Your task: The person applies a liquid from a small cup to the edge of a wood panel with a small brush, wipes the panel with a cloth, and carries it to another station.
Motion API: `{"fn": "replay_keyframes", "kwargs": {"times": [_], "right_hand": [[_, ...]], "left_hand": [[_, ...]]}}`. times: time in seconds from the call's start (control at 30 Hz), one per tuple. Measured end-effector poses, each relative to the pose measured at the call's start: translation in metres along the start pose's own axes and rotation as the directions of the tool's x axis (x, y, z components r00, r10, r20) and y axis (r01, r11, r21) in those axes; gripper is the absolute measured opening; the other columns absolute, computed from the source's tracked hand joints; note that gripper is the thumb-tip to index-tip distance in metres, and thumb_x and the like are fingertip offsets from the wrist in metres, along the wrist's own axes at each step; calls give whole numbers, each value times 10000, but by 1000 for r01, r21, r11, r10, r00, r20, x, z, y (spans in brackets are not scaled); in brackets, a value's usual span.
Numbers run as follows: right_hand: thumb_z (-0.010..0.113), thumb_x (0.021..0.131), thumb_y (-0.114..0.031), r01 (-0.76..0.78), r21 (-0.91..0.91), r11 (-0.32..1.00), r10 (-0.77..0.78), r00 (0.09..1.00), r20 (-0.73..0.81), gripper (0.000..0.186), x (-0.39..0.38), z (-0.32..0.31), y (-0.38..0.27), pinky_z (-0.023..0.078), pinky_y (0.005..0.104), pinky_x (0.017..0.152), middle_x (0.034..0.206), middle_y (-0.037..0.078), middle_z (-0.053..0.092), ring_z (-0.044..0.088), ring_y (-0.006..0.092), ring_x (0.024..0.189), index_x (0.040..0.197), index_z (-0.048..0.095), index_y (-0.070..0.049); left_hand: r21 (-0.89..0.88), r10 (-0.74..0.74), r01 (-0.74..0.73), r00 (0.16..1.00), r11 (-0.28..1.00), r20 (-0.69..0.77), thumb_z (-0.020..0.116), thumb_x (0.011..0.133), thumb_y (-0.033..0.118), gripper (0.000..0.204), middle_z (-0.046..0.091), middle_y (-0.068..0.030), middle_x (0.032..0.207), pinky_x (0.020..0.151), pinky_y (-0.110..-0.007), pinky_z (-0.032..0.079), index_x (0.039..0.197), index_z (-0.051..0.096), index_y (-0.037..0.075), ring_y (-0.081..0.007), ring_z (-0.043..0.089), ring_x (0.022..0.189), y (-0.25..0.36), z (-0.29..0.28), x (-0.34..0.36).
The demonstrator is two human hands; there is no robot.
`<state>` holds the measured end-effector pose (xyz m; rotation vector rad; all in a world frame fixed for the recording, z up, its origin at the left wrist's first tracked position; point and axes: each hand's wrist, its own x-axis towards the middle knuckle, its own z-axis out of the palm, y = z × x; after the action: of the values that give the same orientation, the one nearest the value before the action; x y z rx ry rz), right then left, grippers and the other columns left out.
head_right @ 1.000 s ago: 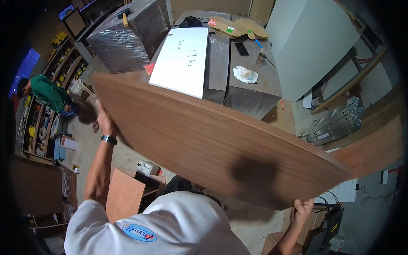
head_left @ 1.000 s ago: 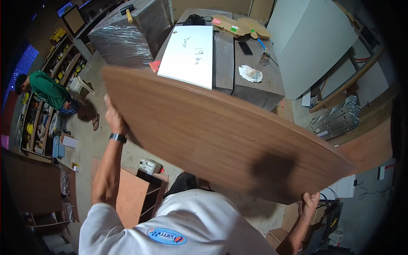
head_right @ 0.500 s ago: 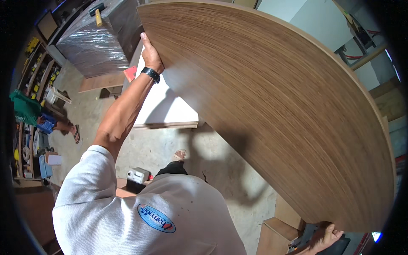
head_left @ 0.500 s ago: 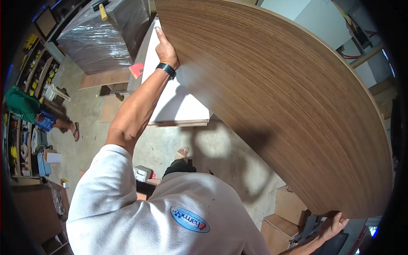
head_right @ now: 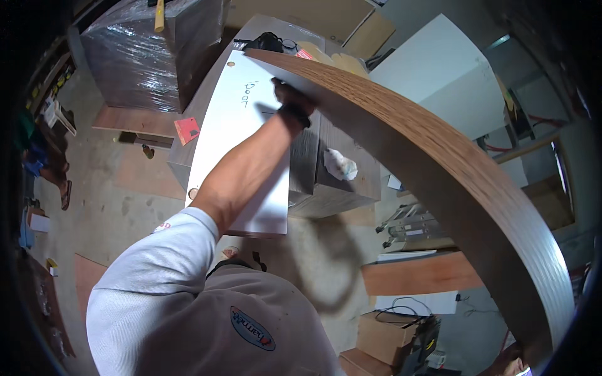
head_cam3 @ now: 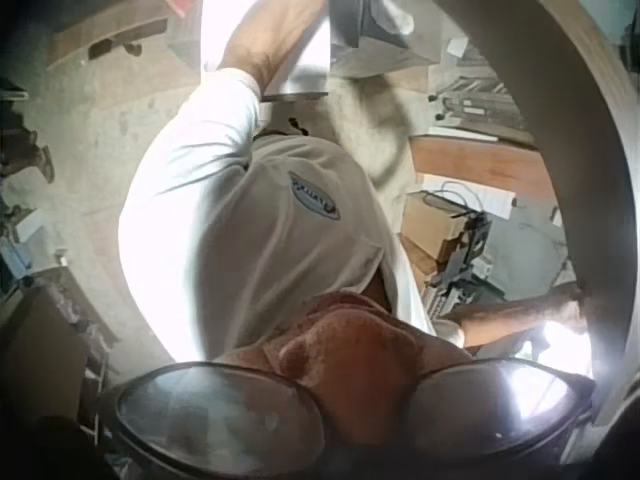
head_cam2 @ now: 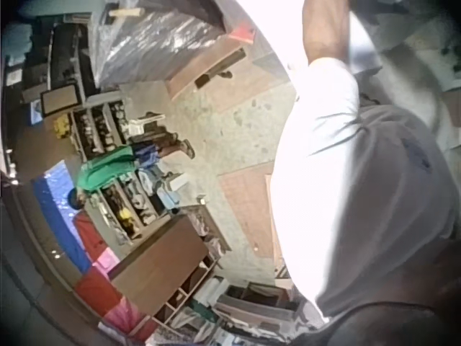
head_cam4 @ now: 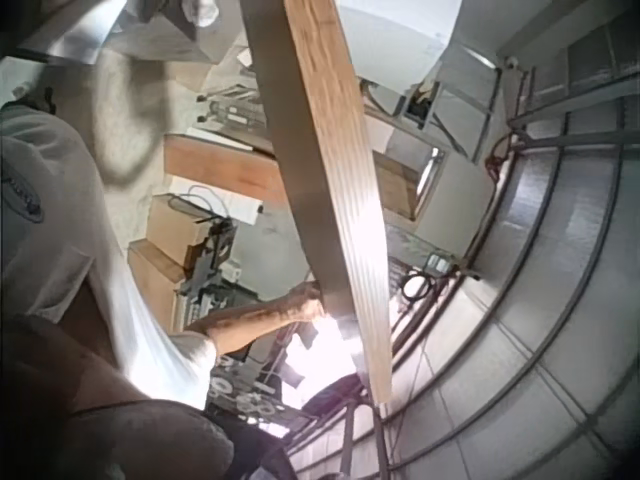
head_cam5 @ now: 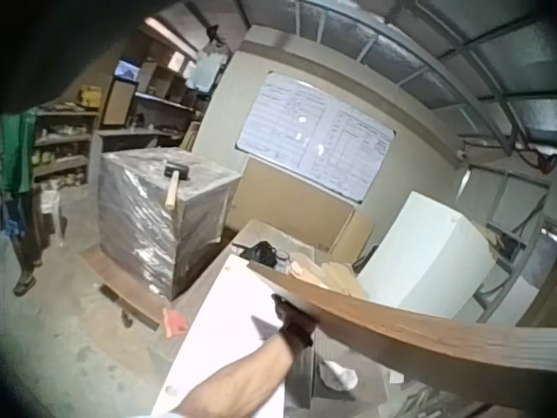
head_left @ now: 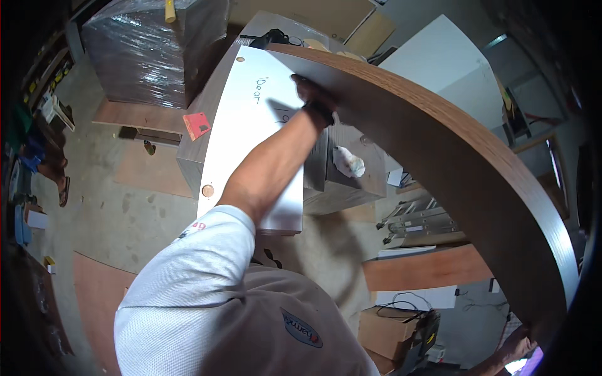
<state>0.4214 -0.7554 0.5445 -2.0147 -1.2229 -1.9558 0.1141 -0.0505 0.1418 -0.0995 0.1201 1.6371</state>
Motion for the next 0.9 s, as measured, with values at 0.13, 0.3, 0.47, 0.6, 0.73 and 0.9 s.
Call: {"fn": "replay_keyframes", "kwargs": {"times": [0.13, 0.3, 0.47, 0.6, 0.73, 0.9], "right_hand": [[716, 872, 8, -271, 588, 762, 235, 962, 138, 281, 8, 18, 20, 549, 437, 910, 1131, 179, 697, 666, 295, 1011, 1146, 665, 40], [755, 881, 40, -439, 864, 246, 321, 878, 355, 456, 5, 47, -6, 519, 404, 1045, 1286, 156, 694, 639, 241, 1168, 1324, 651, 16], [700, 882, 107, -291, 899, 327, 90, 957, 277, 495, 16, 13, -166, 554, 366, 996, 1285, 167, 670, 645, 260, 1153, 1362, 604, 35], [671, 866, 153, -245, 938, 246, 22, 969, 247, 504, 34, 7, -189, 561, 345, 965, 1247, 160, 686, 665, 235, 1108, 1354, 600, 49], [696, 849, 147, -187, 946, 263, -58, 976, 209, 535, 28, 15, -178, 558, 351, 978, 1265, 175, 675, 658, 245, 1130, 1364, 578, 65], [692, 902, 63, -89, 970, 226, -60, 993, 105, 452, 18, 23, -211, 577, 402, 972, 1248, 194, 666, 653, 295, 1140, 1342, 587, 47]], "left_hand": [[-228, 9, -4, 1000, 974, 22, 334, 1041, 670, 679, 575, -124, 1425, 1145, -539, 408, 1405, 518, 127, -322, 548, 1323, -42, 53, -16], [-374, -323, 360, 933, 855, 160, 454, 998, 629, 555, 643, -75, 1274, 1025, -472, 479, 1299, 584, 182, -301, 608, 1181, -55, 83, -60], [-230, -410, 395, 912, 890, -24, 332, 1034, 621, 690, 530, -105, 1510, 1163, -466, 346, 1481, 508, 126, -312, 482, 1351, -54, 86, -101], [-181, -433, 423, 901, 888, -22, 289, 1049, 615, 700, 510, -84, 1547, 1190, -495, 334, 1528, 466, 136, -319, 454, 1404, -38, 59, -94], [-154, -483, 471, 874, 868, -47, 293, 1062, 580, 664, 526, -73, 1524, 1149, -453, 384, 1514, 470, 126, -281, 465, 1396, -24, 54, -104], [-168, -484, 479, 875, 861, 15, 309, 1067, 561, 639, 548, -81, 1485, 1123, -450, 407, 1489, 487, 115, -279, 492, 1357, -22, 65, -105]]}}
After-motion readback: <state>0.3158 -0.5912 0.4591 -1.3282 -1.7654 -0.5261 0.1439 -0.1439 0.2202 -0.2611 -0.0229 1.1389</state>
